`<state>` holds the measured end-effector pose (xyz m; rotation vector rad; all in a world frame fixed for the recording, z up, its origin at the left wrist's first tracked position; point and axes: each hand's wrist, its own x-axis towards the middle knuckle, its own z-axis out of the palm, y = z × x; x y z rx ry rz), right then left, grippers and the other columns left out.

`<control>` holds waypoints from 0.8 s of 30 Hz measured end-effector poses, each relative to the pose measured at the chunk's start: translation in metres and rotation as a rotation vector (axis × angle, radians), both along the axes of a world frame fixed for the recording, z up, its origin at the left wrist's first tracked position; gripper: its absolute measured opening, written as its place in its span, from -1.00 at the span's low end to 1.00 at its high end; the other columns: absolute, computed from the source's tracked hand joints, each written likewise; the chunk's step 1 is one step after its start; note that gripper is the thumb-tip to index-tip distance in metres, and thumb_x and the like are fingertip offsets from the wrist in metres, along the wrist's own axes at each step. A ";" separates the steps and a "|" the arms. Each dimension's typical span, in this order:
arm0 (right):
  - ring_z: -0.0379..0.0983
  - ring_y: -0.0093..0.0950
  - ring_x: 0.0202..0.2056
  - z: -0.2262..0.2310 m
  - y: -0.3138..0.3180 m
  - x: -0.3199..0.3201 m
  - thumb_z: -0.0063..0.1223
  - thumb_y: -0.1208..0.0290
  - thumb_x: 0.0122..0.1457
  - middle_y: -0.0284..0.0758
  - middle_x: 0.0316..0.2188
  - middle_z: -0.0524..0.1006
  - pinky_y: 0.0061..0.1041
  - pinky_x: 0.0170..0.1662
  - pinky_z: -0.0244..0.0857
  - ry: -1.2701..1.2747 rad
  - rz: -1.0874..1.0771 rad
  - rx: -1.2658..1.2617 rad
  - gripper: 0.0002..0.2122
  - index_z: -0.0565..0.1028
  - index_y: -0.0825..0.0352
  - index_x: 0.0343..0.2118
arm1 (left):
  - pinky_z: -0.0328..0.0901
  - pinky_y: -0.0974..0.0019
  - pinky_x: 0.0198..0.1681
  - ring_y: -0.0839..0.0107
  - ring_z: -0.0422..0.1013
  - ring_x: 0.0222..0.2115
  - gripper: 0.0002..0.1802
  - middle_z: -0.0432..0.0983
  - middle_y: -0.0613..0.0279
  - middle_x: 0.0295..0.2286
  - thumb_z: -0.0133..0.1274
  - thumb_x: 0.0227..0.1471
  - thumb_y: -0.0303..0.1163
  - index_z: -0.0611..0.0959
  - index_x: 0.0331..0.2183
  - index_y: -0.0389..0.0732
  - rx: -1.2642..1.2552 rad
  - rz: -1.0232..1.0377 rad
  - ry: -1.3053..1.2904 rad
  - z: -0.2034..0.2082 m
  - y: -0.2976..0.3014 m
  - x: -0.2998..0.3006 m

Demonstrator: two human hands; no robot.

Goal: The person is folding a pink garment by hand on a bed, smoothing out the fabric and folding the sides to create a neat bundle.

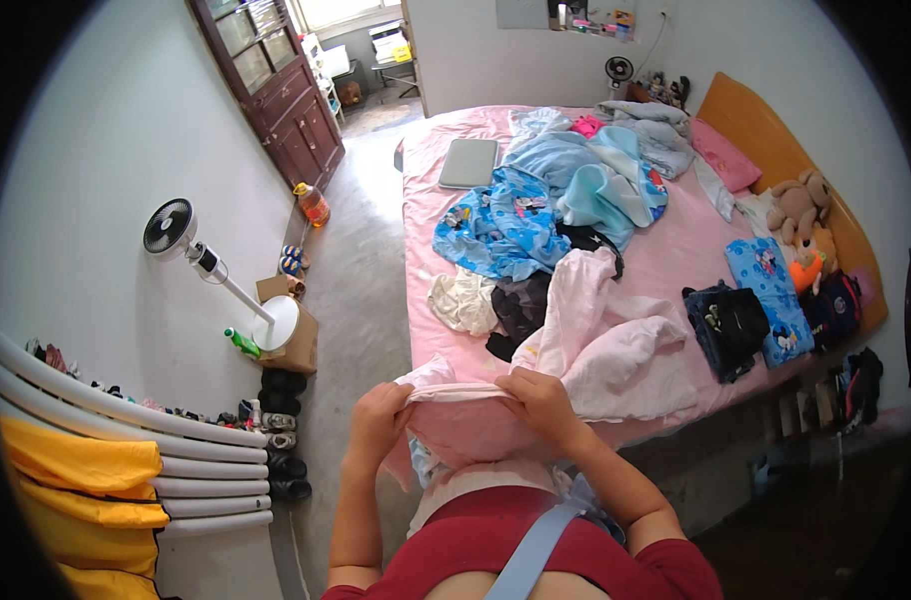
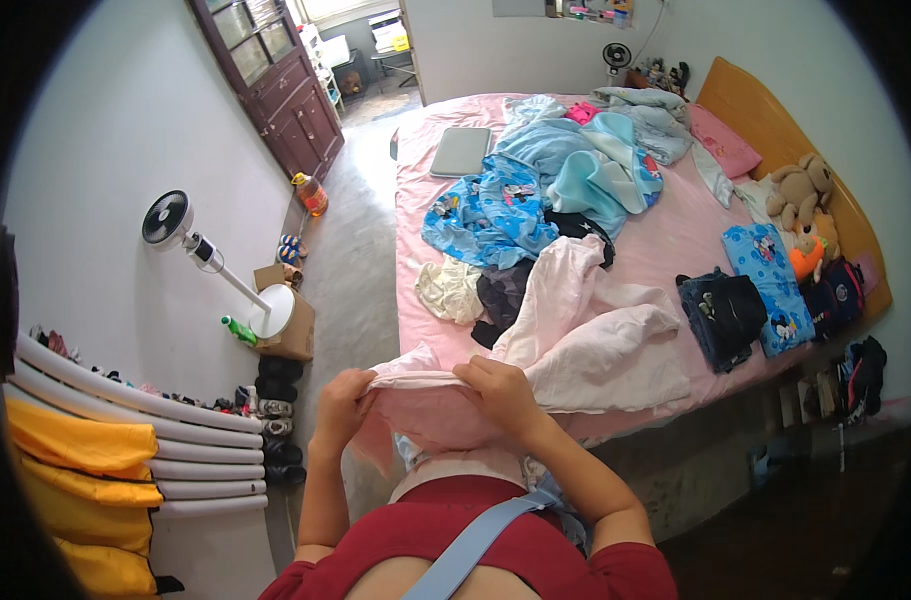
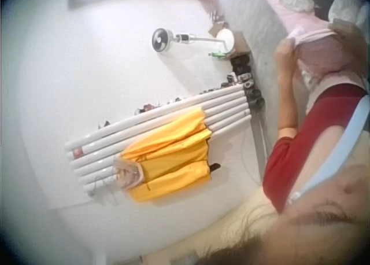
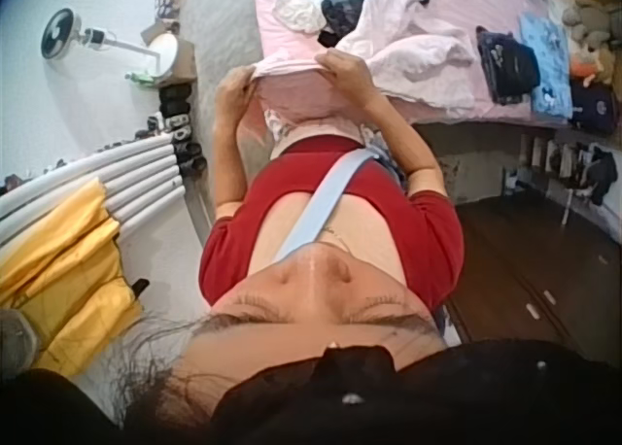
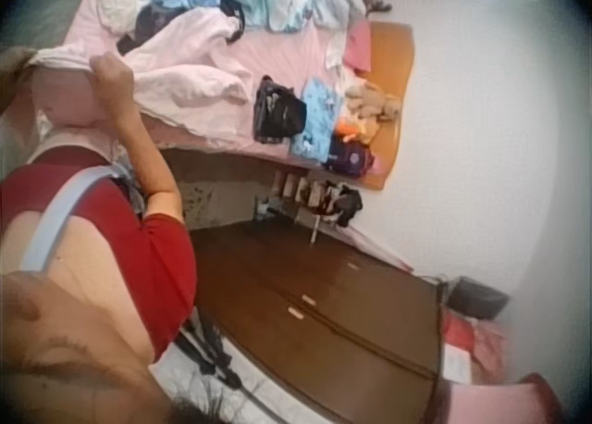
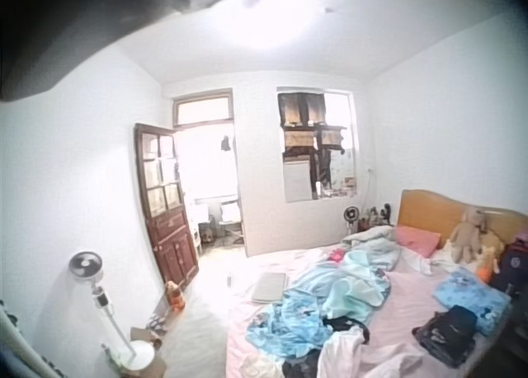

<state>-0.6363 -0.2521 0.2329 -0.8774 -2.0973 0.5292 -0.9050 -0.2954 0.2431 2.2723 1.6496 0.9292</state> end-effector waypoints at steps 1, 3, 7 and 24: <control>0.43 -0.20 -0.47 -0.007 0.000 -0.002 0.14 0.49 -0.03 -0.24 -0.52 0.40 -0.29 -0.45 0.29 -0.001 -0.011 -0.001 -0.82 0.44 0.28 -0.32 | 0.30 0.12 -0.37 0.07 0.42 -0.41 -0.73 0.48 0.09 -0.48 0.16 -0.17 -0.48 0.58 -0.30 -0.20 -0.026 -0.022 -0.016 -0.004 0.001 -0.001; 0.45 -0.21 -0.42 -0.022 0.001 -0.005 0.11 0.47 0.01 -0.24 -0.47 0.45 -0.31 -0.40 0.31 0.007 -0.016 -0.097 -0.86 0.49 0.30 -0.32 | 0.30 0.10 -0.35 0.06 0.42 -0.39 -0.74 0.48 0.07 -0.46 0.12 -0.15 -0.48 0.58 -0.29 -0.20 -0.102 -0.050 -0.020 -0.010 0.004 -0.004; 0.46 -0.21 -0.38 -0.042 -0.002 -0.010 0.08 0.44 0.07 -0.24 -0.42 0.49 -0.34 -0.34 0.33 -0.010 -0.052 -0.189 -0.86 0.52 0.31 -0.30 | 0.28 0.06 -0.29 0.01 0.39 -0.35 -0.73 0.47 0.01 -0.39 0.05 -0.09 -0.45 0.59 -0.24 -0.17 -0.328 -0.152 -0.097 -0.031 0.010 -0.017; 0.46 -0.21 -0.29 -0.054 -0.026 -0.011 0.28 0.41 -0.11 -0.19 -0.37 0.51 -0.39 -0.19 0.33 0.140 -0.172 -0.582 -0.68 0.45 0.37 -0.27 | 0.35 0.14 -0.29 0.02 0.48 -0.34 -0.68 0.55 -0.04 -0.38 0.06 -0.05 -0.41 0.58 -0.17 -0.18 -0.611 -0.241 -0.230 -0.059 0.010 0.075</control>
